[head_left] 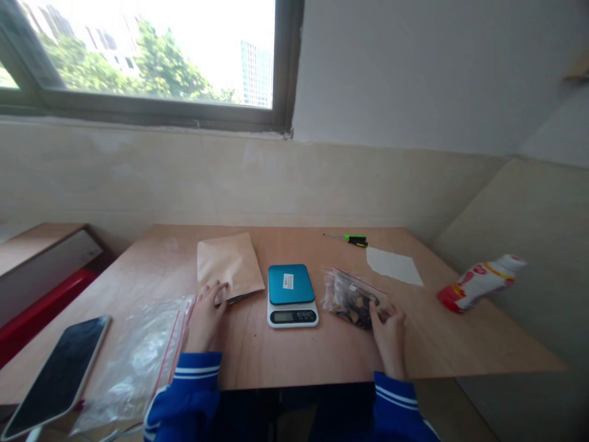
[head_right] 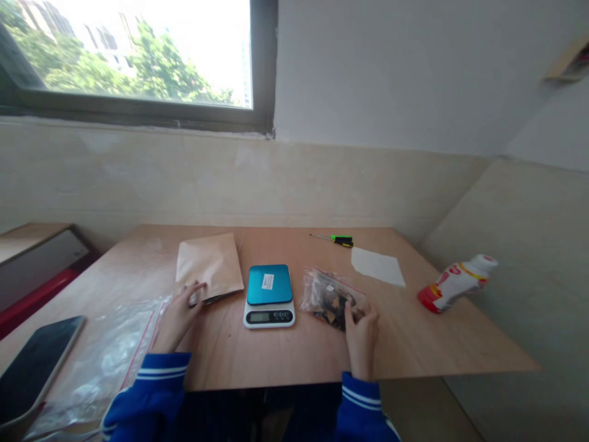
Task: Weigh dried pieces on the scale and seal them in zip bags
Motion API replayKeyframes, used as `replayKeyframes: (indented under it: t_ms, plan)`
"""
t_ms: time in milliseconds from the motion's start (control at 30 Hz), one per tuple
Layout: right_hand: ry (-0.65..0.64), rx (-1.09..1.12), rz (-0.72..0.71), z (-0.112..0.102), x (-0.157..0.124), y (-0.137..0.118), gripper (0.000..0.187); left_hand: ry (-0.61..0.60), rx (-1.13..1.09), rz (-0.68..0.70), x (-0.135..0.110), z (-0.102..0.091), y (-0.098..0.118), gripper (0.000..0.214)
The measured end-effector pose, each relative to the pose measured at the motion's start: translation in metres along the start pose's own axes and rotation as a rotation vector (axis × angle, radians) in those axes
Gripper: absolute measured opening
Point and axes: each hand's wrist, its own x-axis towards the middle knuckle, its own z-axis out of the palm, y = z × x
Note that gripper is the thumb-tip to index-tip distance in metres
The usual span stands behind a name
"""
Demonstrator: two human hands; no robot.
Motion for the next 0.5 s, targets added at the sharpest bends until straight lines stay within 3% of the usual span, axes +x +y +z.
replayKeyframes:
  t_ms: [100, 233, 300, 367, 400, 500]
  plan:
    - [0.108, -0.17, -0.136, 0.012, 0.002, -0.01, 0.067, -0.023, -0.01, -0.01, 0.006, -0.005, 0.002, 0.032]
    - [0.093, -0.272, -0.098, 0.018, 0.009, -0.034, 0.051, -0.001, 0.039, -0.011, 0.015, -0.025, 0.024, 0.031]
    - [0.124, -0.239, -0.146, 0.017, 0.007, -0.051, 0.049, 0.06, 0.136, -0.005, 0.023, -0.039, 0.038, 0.032]
    - [0.086, -0.091, -0.288, 0.013, -0.004, -0.077, 0.045, 0.13, 0.233, 0.006, 0.031, -0.051, 0.053, 0.031]
    - [-0.019, 0.043, -0.373, 0.012, -0.014, -0.094, 0.04, 0.157, 0.264, 0.02, 0.035, -0.057, 0.06, 0.03]
    - [-0.583, 0.364, -0.629, 0.015, -0.058, -0.155, 0.031, 0.18, 0.348, 0.038, 0.041, -0.067, 0.08, 0.03]
